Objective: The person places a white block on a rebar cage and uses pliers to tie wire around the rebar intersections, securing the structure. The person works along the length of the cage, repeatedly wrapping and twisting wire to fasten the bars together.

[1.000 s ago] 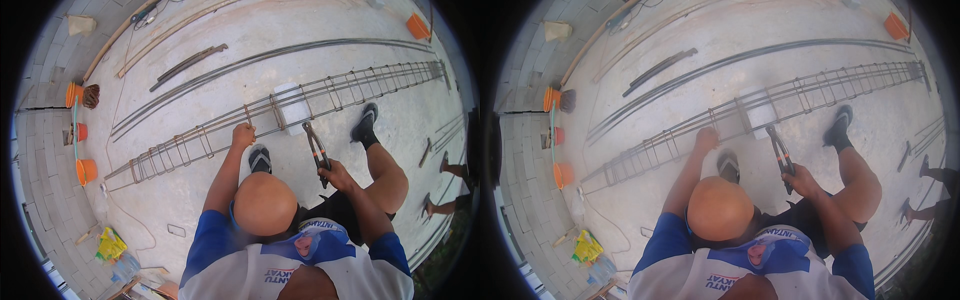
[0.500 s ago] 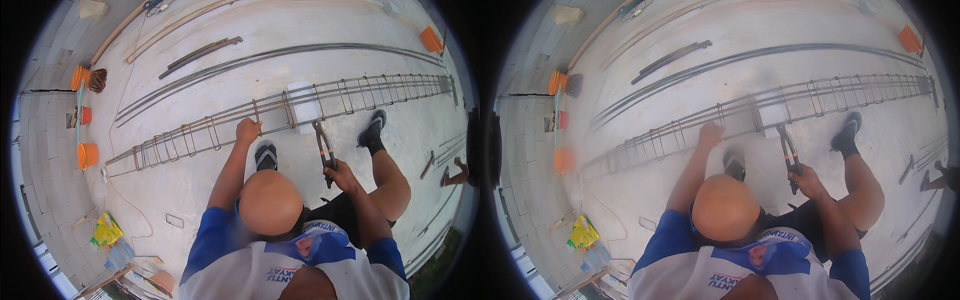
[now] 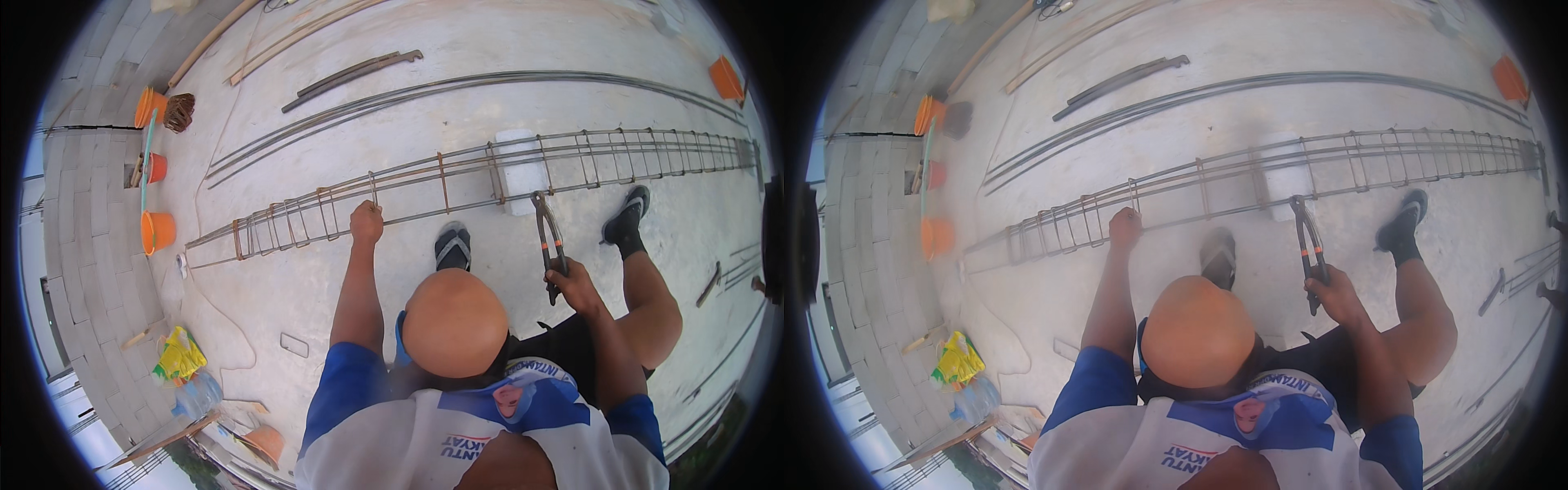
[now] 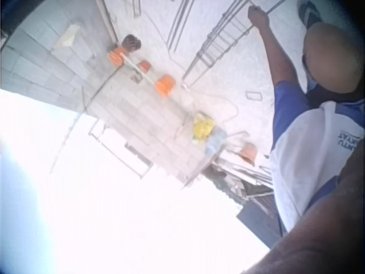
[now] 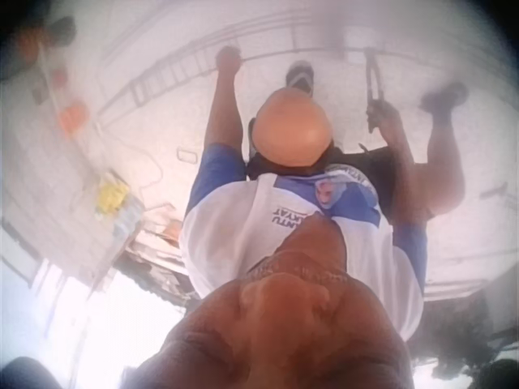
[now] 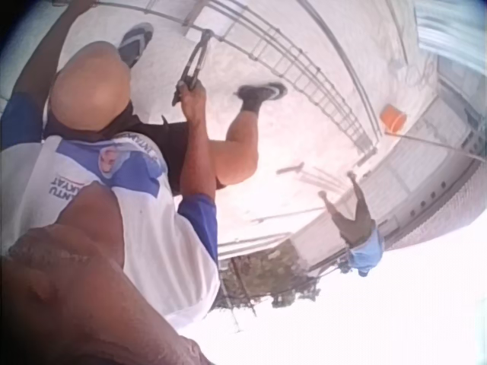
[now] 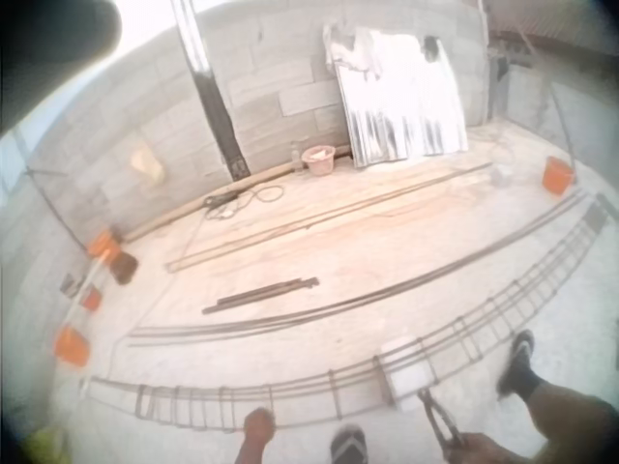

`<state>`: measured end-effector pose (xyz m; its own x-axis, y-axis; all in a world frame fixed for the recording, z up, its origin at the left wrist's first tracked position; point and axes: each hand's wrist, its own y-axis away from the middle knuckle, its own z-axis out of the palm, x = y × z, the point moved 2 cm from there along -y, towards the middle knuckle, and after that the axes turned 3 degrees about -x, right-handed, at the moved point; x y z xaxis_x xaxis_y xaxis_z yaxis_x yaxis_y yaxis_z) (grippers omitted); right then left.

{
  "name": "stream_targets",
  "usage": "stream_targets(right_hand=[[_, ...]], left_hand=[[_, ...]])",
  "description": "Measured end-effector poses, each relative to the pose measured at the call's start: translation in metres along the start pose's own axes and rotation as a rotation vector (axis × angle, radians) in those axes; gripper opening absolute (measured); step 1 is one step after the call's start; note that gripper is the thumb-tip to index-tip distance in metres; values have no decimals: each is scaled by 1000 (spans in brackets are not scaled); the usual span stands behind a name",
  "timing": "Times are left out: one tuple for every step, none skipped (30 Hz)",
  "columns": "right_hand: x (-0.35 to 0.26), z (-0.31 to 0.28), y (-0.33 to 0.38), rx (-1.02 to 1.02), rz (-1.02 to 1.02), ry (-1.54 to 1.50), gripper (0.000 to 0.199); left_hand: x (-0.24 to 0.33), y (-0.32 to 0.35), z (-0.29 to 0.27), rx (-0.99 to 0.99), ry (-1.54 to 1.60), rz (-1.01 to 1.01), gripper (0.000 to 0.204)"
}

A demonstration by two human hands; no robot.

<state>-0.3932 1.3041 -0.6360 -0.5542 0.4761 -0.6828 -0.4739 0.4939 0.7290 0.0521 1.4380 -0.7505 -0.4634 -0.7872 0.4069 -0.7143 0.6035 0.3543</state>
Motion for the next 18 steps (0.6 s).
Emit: stream_targets(right_hand=[[1, -1, 0, -3, 1, 2, 26], [2, -2, -1, -9, 0, 3, 26], [2, -2, -2, -15, -1, 5, 25], [3, -3, -2, -10, -2, 10, 25], [2, -2, -2, -8, -3, 16, 25], [3, -2, -1, -6, -5, 21, 25], [3, -2, -2, -10, -3, 18, 25], [4, -2, -3, -15, -3, 14, 25], [4, -3, -3, -20, -2, 9, 25], [3, -3, -2, -15, -5, 19, 25], [2, -3, -2, -8, -9, 27, 25], [1, -3, -1, -1, -12, 34, 25], [1, -3, 0, 4, -14, 31, 25], [0, -3, 0, 8, -17, 26, 24], [0, -4, 1, 12, -20, 23, 23], [0, -5, 1, 6, -13, 19, 23], [0, -5, 0, -3, -7, 16, 22], [1, -5, 0, -12, -2, 15, 22]], left_hand=[[7, -1, 5, -35, 35, 8, 21], [17, 0, 6, -66, 69, 15, 20], [25, 0, 10, -58, 66, 51, 20], [33, 2, 15, -50, 62, 88, 20], [38, 2, 18, -40, 58, 122, 19], [40, 2, 21, -50, 67, 151, 20], [40, 1, 25, -55, 68, 140, 20], [40, -1, 28, -61, 68, 129, 21], [40, -2, 31, -67, 68, 119, 21], [39, -3, 33, -58, 68, 117, 21], [41, -1, 32, -50, 66, 119, 22], [43, 0, 32, -42, 65, 121, 22], [45, 1, 31, -46, 63, 119, 22], [48, 3, 27, -49, 61, 118, 22], [50, 3, 24, -52, 59, 117, 22], [49, 2, 24, -52, 46, 110, 22], [44, -1, 25, -49, 32, 101, 22], [40, -3, 26, -47, 19, 92, 22]])
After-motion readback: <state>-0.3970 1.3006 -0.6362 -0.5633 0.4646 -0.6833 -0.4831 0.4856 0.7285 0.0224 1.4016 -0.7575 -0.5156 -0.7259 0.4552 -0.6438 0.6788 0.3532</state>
